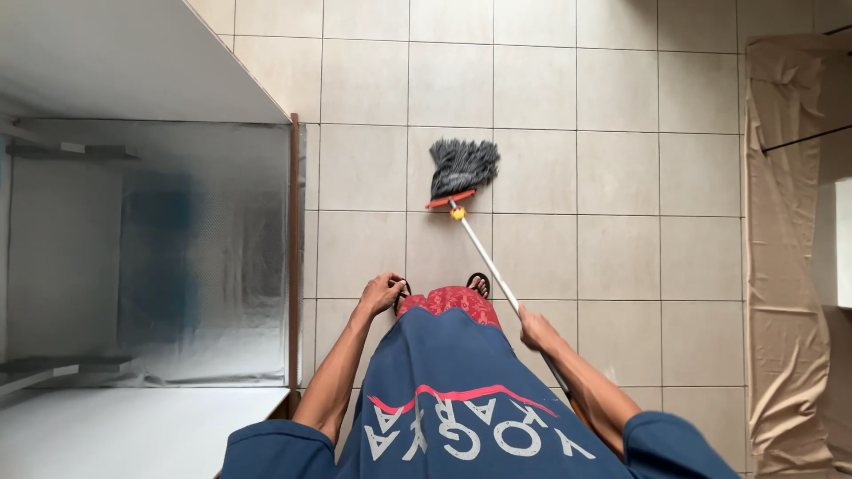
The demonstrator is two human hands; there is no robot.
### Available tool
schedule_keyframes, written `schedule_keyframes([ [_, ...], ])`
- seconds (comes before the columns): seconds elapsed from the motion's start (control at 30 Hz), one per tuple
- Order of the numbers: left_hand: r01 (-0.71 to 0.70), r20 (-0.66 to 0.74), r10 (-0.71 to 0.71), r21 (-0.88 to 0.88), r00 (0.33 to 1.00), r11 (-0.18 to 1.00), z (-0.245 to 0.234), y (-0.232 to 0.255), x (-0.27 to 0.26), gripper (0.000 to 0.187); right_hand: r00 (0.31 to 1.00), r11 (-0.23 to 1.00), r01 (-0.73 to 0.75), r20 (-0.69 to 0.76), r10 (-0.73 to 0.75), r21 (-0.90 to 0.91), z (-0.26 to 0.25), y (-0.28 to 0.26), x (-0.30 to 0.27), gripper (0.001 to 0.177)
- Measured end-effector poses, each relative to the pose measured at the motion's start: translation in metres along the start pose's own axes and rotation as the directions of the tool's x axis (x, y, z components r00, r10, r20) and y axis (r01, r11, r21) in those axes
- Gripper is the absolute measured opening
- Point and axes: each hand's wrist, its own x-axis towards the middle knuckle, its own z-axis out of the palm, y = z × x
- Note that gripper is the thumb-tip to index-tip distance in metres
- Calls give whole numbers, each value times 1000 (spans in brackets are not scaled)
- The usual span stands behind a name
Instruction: The recorder is mopping a white tiled floor around several green chairs.
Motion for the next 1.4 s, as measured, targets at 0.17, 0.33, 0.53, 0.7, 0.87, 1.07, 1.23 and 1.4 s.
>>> schedule_keyframes([
  [0.17, -5, -14, 5, 0, 1000, 1000, -14, -17, -1, 40, 986, 983, -134, 113, 120, 122, -24, -55, -36, 65],
  [0.33, -26, -73, 25, -16, 997, 1000, -14, -26, 0, 40, 974, 963, -207, 128, 186, 174, -35, -64, -20, 64],
  [0.53, 58, -94, -66, -80, 993, 995, -11, -13, -13, 39, 995, 980, -97, 14, 96, 173, -49, -45, 66, 48],
  [0.7, 50, -187, -73, -122, 980, 991, -3, -7, -12, 40, 994, 990, -111, -1, 111, 84, -87, -38, 168, 32],
  [0.87, 132, -206, -171, -189, 964, 973, -1, 6, -28, 40, 984, 978, -178, 32, 175, 112, -144, -71, 236, 27],
  [1.07, 120, -222, -158, -174, 962, 977, 4, -13, -23, 39, 992, 992, -105, -58, 109, 73, -128, -63, 257, 26],
  [1.23, 147, -159, -168, -138, 973, 979, -13, -22, -10, 40, 992, 995, -67, -99, 73, 70, -91, -63, 222, 23],
  [1.4, -6, -123, -6, -91, 992, 996, -37, -41, 7, 39, 991, 995, -23, -130, 35, 92, -36, -88, 162, 22],
])
